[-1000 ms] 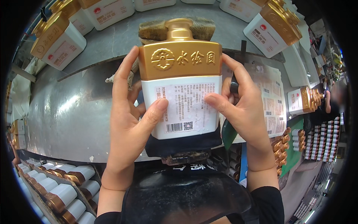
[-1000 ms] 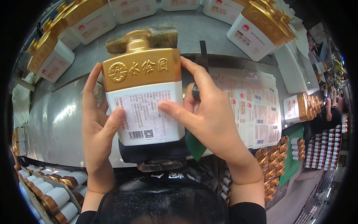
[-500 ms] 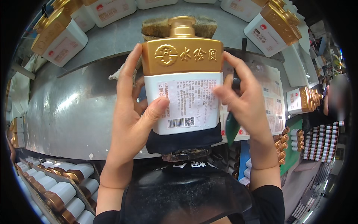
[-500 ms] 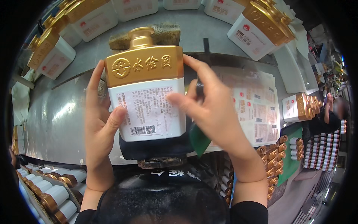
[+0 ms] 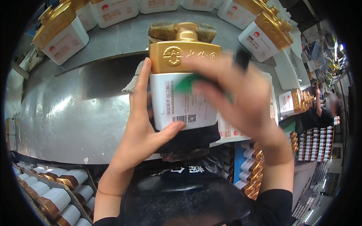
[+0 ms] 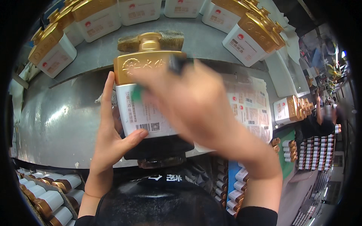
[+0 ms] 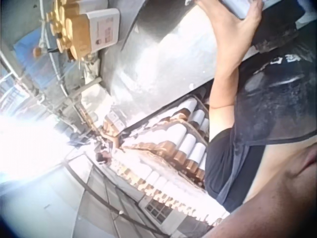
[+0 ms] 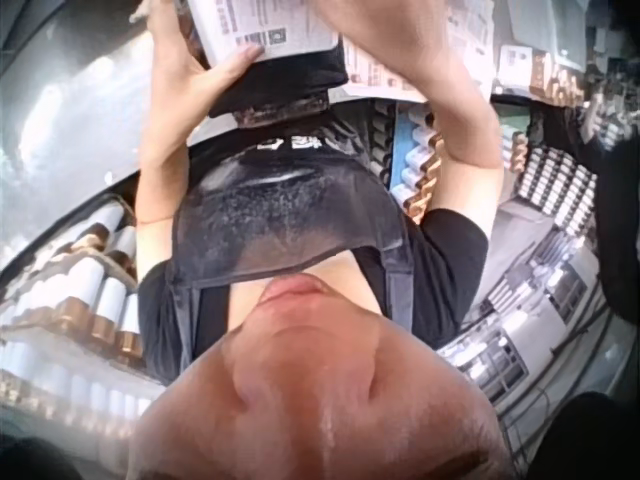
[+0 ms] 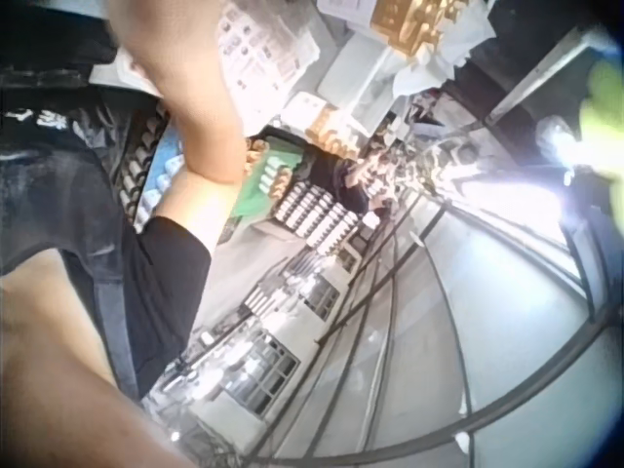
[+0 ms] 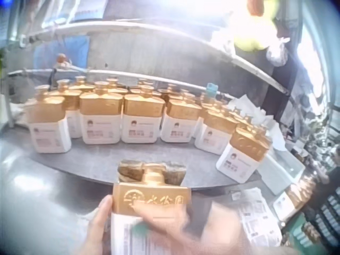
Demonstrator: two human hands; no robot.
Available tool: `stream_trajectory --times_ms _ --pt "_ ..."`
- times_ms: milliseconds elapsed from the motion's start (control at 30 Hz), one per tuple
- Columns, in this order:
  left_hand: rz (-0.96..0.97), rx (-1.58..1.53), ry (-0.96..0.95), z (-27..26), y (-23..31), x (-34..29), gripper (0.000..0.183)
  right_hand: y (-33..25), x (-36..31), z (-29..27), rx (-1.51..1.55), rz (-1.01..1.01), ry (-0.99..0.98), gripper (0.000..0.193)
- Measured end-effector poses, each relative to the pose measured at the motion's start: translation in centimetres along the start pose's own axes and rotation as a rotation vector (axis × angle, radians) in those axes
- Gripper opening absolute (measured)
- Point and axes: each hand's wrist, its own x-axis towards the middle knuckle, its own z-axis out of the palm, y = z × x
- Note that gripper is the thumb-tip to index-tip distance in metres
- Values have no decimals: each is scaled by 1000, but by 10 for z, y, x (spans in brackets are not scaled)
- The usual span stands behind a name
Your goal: The person applies labels to white and gold bottles on a production line. They pick up a bottle, place a label on the back, smooth it with a green card, and then place the bottle on a wooden rack. The person repeats this process for multiple bottles.
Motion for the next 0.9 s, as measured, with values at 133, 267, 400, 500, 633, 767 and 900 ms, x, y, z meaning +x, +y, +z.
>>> stream_trajectory --times_ms 133,267,400,500,633,767,900 --pt "-15 -108 -62 -9 3 -2 92 17 15 -3 -155 -226 30 27" --pt "13 -192 -104 -14 -2 -7 82 -23 -56 3 39 -275 -44 17" --pt "-39 -97 -72 -8 0 -12 90 -14 -34 -21 -16 -85 -114 26" --pt "-65 -63 -42 -4 3 -10 93 -2 -36 -18 -144 -187 -9 28" --pt "-50 -73 -22 -3 0 -11 92 -33 -79 -17 -18 -157 -278 25" --pt "-71 -42 4 -2 5 -11 93 12 -36 -17 -18 -12 -92 35" --pt "-70 -38 -1 0 4 -9 95 39 -19 -15 -83 -75 177 29"
